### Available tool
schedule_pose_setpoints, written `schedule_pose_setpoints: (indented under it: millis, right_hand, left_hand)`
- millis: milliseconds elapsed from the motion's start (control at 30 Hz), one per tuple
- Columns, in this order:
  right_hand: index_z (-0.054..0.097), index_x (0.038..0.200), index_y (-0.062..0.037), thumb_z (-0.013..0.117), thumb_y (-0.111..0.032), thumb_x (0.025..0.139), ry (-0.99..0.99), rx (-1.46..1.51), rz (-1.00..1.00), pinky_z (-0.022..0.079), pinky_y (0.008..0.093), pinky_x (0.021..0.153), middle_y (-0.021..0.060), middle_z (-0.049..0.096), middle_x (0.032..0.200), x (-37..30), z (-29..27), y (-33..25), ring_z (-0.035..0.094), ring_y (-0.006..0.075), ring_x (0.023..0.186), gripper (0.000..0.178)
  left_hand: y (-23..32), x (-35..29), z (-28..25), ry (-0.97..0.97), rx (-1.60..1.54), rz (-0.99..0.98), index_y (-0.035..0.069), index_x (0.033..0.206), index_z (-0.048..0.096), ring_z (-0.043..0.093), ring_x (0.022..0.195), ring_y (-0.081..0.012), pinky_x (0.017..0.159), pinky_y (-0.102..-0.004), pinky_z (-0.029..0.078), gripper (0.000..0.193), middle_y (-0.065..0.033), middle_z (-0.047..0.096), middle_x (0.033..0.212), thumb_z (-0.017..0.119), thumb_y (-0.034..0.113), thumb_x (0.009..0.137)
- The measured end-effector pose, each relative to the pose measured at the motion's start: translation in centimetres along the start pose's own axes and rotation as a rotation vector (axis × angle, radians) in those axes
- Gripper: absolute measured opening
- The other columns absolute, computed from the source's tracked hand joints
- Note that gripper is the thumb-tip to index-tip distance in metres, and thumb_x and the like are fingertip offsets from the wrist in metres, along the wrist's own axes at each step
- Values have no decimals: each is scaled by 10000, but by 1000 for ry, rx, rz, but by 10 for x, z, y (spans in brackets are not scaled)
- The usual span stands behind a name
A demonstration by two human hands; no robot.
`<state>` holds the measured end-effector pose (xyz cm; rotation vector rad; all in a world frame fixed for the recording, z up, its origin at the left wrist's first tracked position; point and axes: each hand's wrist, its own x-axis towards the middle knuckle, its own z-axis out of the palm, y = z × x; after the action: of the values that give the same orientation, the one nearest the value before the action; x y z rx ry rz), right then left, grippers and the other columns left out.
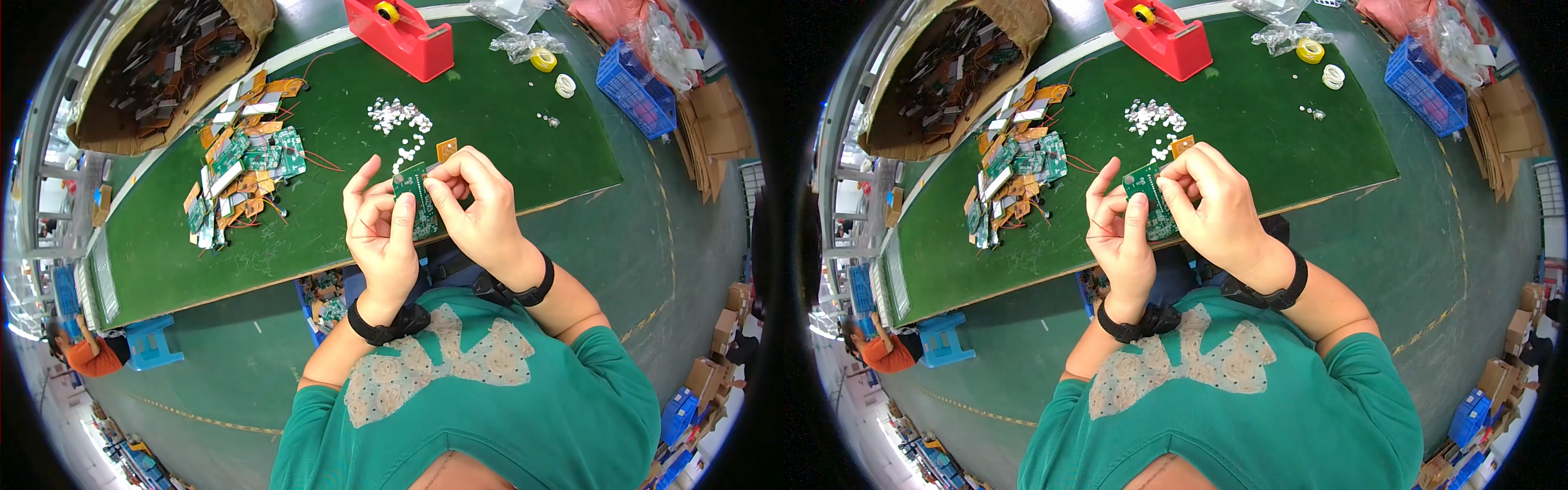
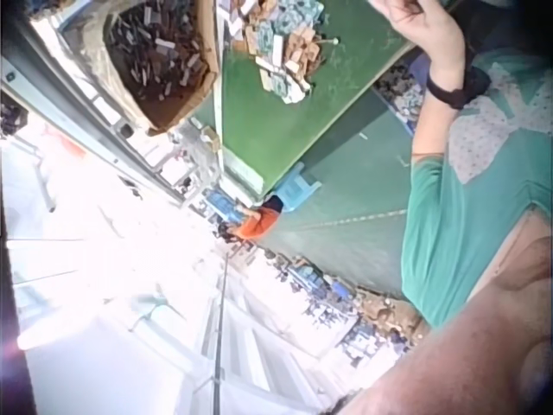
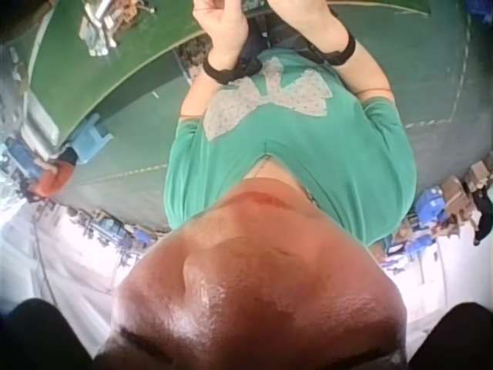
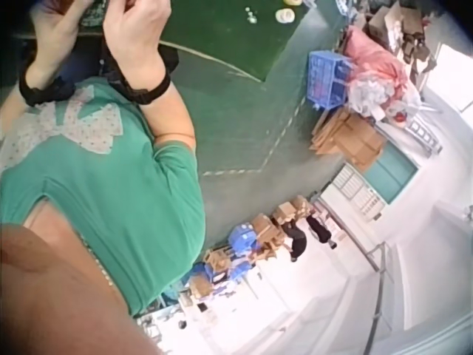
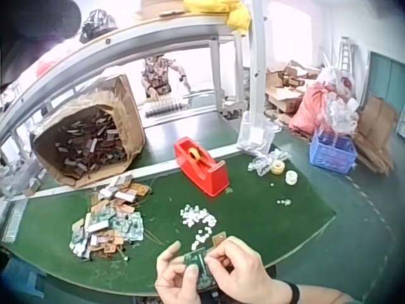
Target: Assembling small electronic components and applying stickers to printed circuit boards.
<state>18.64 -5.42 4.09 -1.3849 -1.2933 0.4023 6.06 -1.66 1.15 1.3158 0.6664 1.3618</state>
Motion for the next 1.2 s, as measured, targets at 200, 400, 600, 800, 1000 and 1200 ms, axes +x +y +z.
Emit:
schedule_pose_setpoints:
  millis: [200, 400, 600, 800, 1000, 1200]
  right_hand:
    - [586, 848, 11, 649, -1, 840, -3, 55, 61, 445, 220, 570, 51, 550, 784, 3, -3, 1, 524, 94, 623, 65]
    - [593, 869, 13, 657, -18, 859, -59, 317, 263, 435, 192, 591, -3, 574, 804, 5, -6, 7, 494, 26, 671, 71]
    - [593, 894, 4, 643, -30, 878, -136, 468, 405, 445, 182, 628, -25, 583, 800, 9, -9, 9, 506, 16, 701, 63]
    - [578, 903, -1, 616, -53, 901, -275, 399, 419, 443, 186, 650, -35, 563, 806, 14, -18, 16, 505, 17, 721, 64]
    - [566, 877, 2, 611, -61, 884, -313, 195, 380, 419, 202, 603, -22, 523, 785, 15, -24, 7, 473, 30, 680, 77]
    - [542, 863, 11, 598, -92, 882, -277, 255, 373, 420, 235, 583, 11, 503, 783, 10, -20, 14, 451, 60, 656, 119]
  left_hand:
    - [0, 1, 0, -25, 70, 68, -5, 806, 595, 579, 1035, -156, 835, -282, 504, 81, -182, 421, 1364, 632, 5, 878]
    - [2, 2, -1, -37, 119, 82, -3, 783, 585, 577, 991, -148, 806, -272, 494, 113, -189, 430, 1363, 635, 27, 880]
    - [0, 1, -1, -46, 134, 83, 3, 776, 588, 580, 1012, -157, 799, -268, 488, 121, -191, 429, 1371, 641, 40, 878]
    - [-10, -2, -4, -81, 107, 79, 0, 814, 612, 580, 1020, -160, 797, -266, 486, 87, -186, 443, 1366, 630, 49, 882]
    - [-6, 10, -4, -200, 237, -55, -17, 899, 634, 579, 1040, -172, 800, -272, 488, 94, -181, 458, 1359, 605, 72, 889]
    - [-4, 8, 2, -206, 126, -84, -32, 1062, 661, 489, 1202, -173, 918, -292, 454, 196, -165, 405, 1427, 566, 43, 908]
